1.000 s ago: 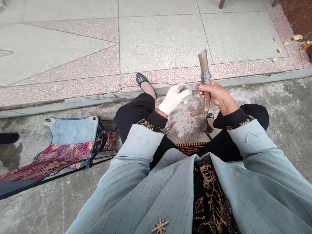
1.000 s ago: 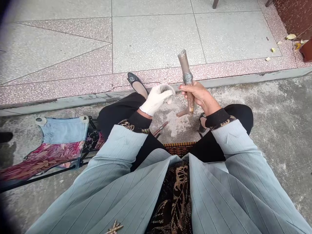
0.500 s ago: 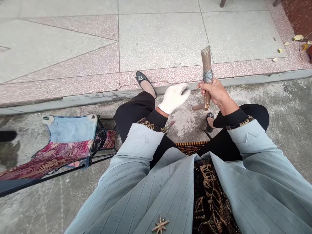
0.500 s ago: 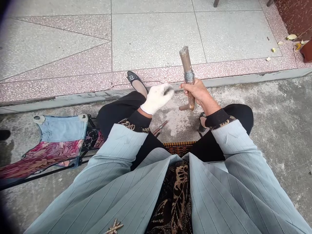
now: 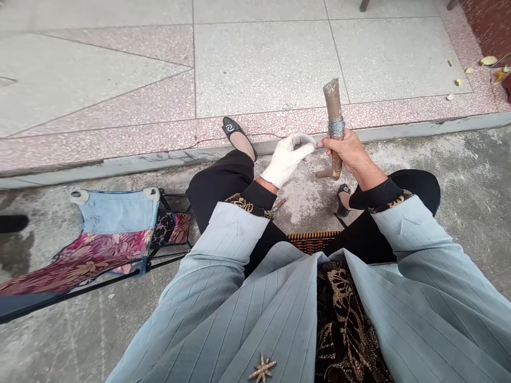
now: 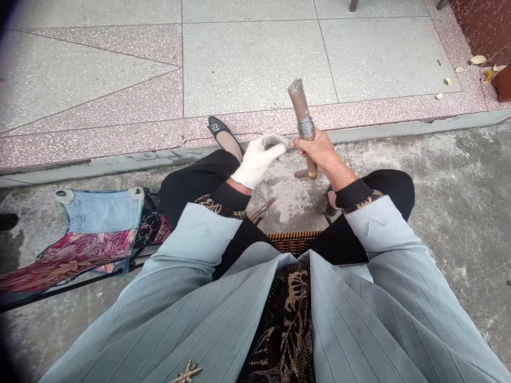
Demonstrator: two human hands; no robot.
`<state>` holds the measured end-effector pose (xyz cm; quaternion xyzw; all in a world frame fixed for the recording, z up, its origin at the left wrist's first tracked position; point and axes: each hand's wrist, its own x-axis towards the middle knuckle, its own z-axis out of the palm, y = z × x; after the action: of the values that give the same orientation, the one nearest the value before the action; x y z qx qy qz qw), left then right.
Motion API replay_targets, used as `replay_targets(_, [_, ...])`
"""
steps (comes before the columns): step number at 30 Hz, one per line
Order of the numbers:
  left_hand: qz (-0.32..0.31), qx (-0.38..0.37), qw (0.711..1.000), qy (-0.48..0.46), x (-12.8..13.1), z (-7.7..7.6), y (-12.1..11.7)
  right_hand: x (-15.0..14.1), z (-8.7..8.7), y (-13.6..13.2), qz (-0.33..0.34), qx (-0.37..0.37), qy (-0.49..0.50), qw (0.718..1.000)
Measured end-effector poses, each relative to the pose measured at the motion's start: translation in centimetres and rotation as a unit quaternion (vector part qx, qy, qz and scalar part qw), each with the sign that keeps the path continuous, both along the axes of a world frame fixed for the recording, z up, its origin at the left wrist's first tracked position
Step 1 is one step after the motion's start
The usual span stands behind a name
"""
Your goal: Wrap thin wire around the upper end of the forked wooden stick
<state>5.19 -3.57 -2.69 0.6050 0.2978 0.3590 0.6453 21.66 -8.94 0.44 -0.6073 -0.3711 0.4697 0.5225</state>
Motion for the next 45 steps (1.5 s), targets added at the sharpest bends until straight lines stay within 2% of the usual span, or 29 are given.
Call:
replay_targets(9, [0.015,0.025,0.997,0.068,-0.1,0.8,-0.1,0.2,-0.7,0.2,-0.007,-0.001,-0.013,1.000])
replay_targets(16, [0.014,-0.049,0.998,0.029,0.0,0.9,0.0,0.1,-0.5,0.1,-0.009,-0.007,-0.002,1.000])
replay_targets(21, [-0.031,-0.095,0.995,0.028,-0.2,1.1,-0.2,0.3,-0.1,0.0,-0.005,0.007,0.001,1.000])
replay_targets(27, [-0.087,-0.155,0.984,0.006,-0.1,0.7,-0.7,0.0,-1.0,0.0,0.014,-0.016,-0.006,1.000])
replay_targets(32, [-0.127,-0.170,0.977,0.028,-0.2,0.9,-0.8,-0.1,-0.7,0.2,-0.029,-0.025,0.030,0.999])
replay_targets(36, [-0.168,-0.163,0.971,0.048,-0.7,1.0,-0.5,0.8,-0.1,0.4,-0.069,-0.022,0.038,0.997])
replay_targets(39, [-0.182,-0.132,0.972,0.072,-1.2,1.0,-0.1,1.5,0.1,0.5,-0.092,-0.012,0.025,0.995])
replay_targets(45, [-0.141,-0.056,0.984,0.095,-1.5,0.5,0.1,1.5,0.2,0.3,-0.096,-0.012,0.007,0.995])
